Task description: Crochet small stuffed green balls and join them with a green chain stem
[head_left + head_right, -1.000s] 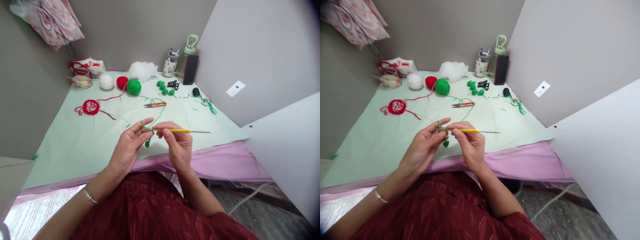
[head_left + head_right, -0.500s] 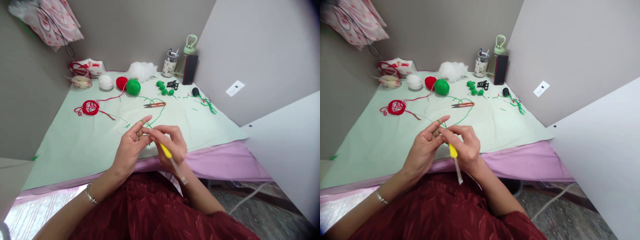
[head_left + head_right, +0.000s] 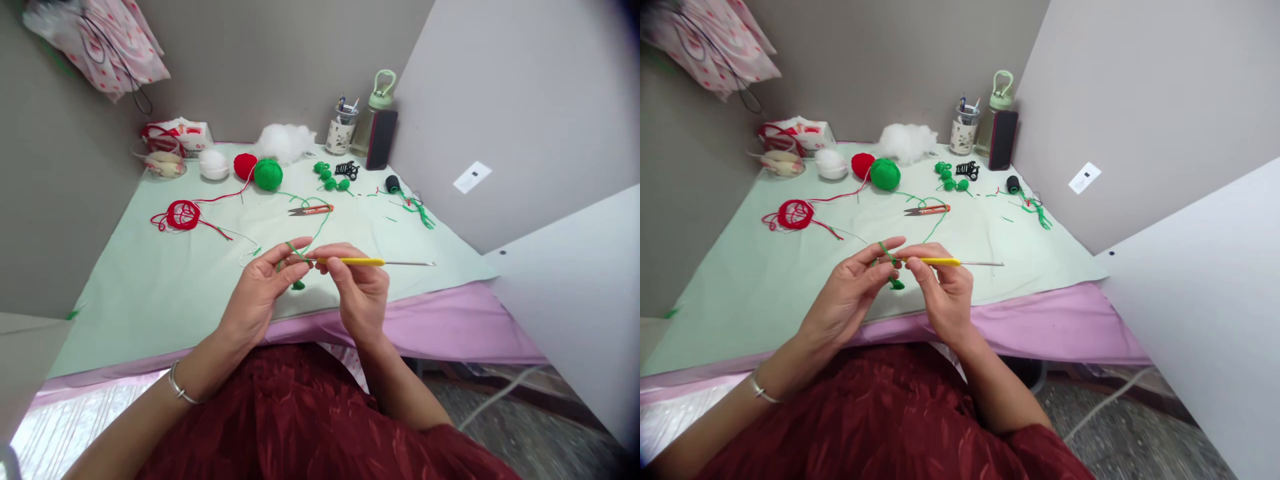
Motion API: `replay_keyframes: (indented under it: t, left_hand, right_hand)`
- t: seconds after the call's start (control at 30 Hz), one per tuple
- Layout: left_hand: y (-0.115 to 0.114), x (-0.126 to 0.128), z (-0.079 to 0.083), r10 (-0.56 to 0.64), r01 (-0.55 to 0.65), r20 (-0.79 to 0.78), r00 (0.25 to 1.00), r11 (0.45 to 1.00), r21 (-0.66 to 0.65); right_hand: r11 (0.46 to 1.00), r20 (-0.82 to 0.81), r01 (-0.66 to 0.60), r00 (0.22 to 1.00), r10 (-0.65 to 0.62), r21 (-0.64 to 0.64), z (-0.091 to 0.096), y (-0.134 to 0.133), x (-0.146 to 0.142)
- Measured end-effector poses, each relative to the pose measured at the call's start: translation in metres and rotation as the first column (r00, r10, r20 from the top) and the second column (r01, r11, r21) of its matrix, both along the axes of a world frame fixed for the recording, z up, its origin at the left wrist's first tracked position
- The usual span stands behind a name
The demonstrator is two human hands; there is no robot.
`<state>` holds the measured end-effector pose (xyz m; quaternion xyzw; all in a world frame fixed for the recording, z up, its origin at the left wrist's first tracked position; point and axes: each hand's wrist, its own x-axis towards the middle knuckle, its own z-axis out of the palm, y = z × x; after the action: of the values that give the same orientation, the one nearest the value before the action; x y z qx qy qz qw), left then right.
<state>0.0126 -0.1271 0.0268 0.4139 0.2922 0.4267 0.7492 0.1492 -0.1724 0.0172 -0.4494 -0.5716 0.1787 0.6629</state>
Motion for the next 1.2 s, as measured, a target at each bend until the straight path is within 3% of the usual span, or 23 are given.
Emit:
replay_keyframes:
  t: [0.1,0.17,0.23,0.3,0.4,0.57,0.7,0.83,0.97,1.1,1.2]
  left_hand:
    - [0.002,0.0,-0.002,0.009,-0.007,0.043,0.999,0.999,-0.05]
    - [0.005,-0.002,-0.003,-0.037,0.047,0.082,0.996,0.992,-0.12]
    - [0.008,-0.005,-0.003,-0.08,0.101,0.109,0.991,0.973,-0.21]
    - [0.011,-0.008,-0.001,-0.081,0.109,0.116,0.99,0.959,-0.261]
    - [0.01,-0.007,0.003,-0.026,0.042,0.088,0.996,0.982,-0.185]
    - [0.008,-0.001,-0.001,-0.001,0.003,-0.039,0.999,0.999,0.043]
    - [0.012,-0.003,-0.01,0.007,0.07,-0.291,0.957,0.965,0.252]
    - [0.013,-0.004,-0.013,-0.022,0.188,-0.454,0.891,0.927,0.324]
    - [0.016,-0.006,-0.006,-0.046,0.237,-0.5,0.865,0.915,0.325]
    - [0.027,-0.006,0.008,0.027,0.124,-0.391,0.92,0.926,0.355]
    - [0.039,-0.003,0.019,0.066,0.086,-0.331,0.941,0.901,0.425]
  right_hand:
    - [0.978,0.317,0.093,0.937,-0.15,0.189,-0.004,-0.003,0.0]
    - [0.954,0.413,0.117,0.882,-0.227,0.275,-0.006,-0.004,0.003]
    - [0.966,0.308,0.126,0.932,-0.193,0.226,-0.006,-0.003,0.006]
    - [0.989,0.037,0.109,0.993,-0.113,0.103,-0.003,0.0,0.009]
    - [1.0,-0.285,-0.005,0.958,0.0,-0.017,0.002,0.004,0.009]
    - [0.984,-0.267,-0.145,0.957,0.114,-0.099,0.006,0.007,0.002]
    - [0.98,-0.512,-0.179,0.852,0.11,-0.086,0.01,0.014,0.012]
    - [0.955,-0.711,-0.271,0.694,0.109,-0.117,0.015,0.024,0.025]
    - [0.931,-0.744,-0.318,0.663,0.086,-0.176,0.017,0.027,0.026]
    - [0.932,-0.684,-0.304,0.724,0.091,-0.199,0.021,0.029,0.022]
    - [0.942,-0.588,-0.268,0.803,0.102,-0.203,0.024,0.035,0.019]
